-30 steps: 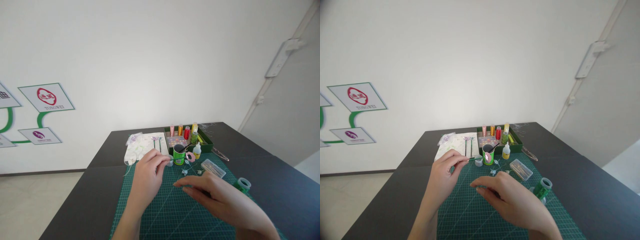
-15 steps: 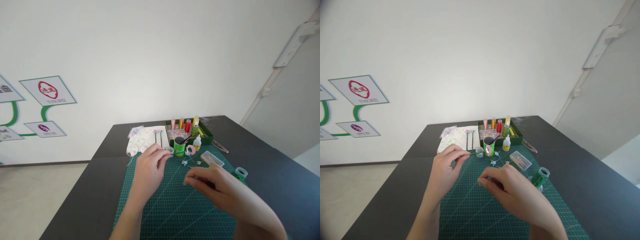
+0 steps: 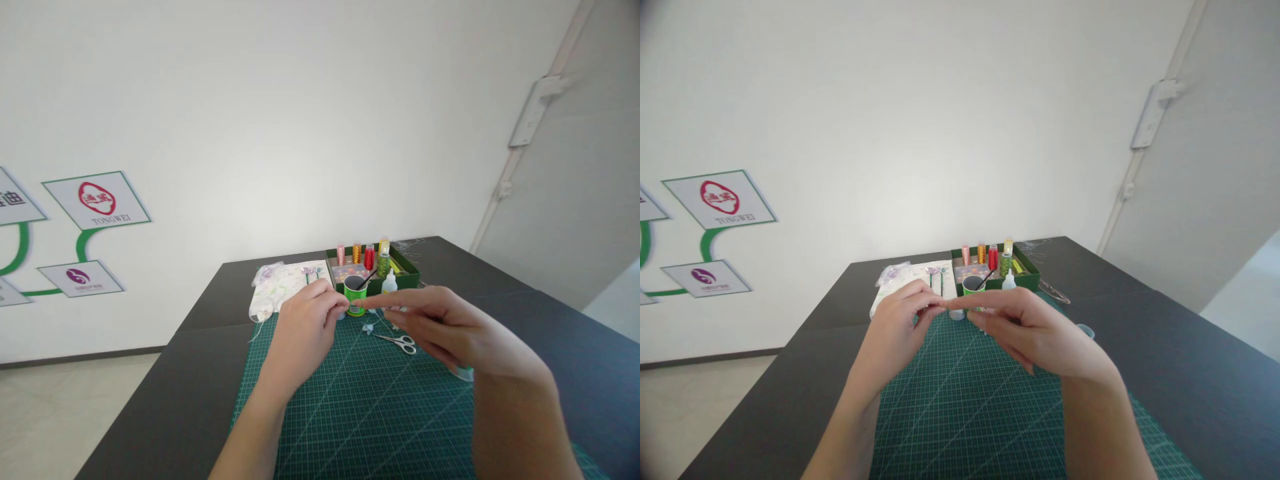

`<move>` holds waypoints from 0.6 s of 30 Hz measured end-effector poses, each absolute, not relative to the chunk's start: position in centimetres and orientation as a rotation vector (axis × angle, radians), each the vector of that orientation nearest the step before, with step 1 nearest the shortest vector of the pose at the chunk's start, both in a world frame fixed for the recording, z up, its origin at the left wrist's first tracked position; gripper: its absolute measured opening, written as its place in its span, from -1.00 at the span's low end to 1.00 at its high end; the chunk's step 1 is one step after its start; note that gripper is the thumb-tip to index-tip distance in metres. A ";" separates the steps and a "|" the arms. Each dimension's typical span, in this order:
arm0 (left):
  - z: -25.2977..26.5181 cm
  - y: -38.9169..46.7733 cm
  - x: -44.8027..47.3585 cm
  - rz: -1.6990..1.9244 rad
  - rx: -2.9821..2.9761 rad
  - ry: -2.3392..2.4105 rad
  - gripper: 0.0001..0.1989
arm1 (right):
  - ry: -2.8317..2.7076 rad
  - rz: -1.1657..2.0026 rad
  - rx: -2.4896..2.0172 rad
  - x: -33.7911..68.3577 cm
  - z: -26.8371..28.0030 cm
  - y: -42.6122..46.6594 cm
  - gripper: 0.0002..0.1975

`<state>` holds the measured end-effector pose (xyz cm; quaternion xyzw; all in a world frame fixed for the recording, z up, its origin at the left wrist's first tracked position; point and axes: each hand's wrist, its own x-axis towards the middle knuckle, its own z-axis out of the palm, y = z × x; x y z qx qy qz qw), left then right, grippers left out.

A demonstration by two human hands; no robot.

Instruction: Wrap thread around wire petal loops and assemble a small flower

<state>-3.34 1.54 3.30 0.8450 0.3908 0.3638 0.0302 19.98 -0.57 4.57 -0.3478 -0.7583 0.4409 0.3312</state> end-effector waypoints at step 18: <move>3.9 1.4 -3.7 1.064 2.632 0.879 -0.79 | -2.042 1.104 -0.945 22.0 3.0 3.6 -0.55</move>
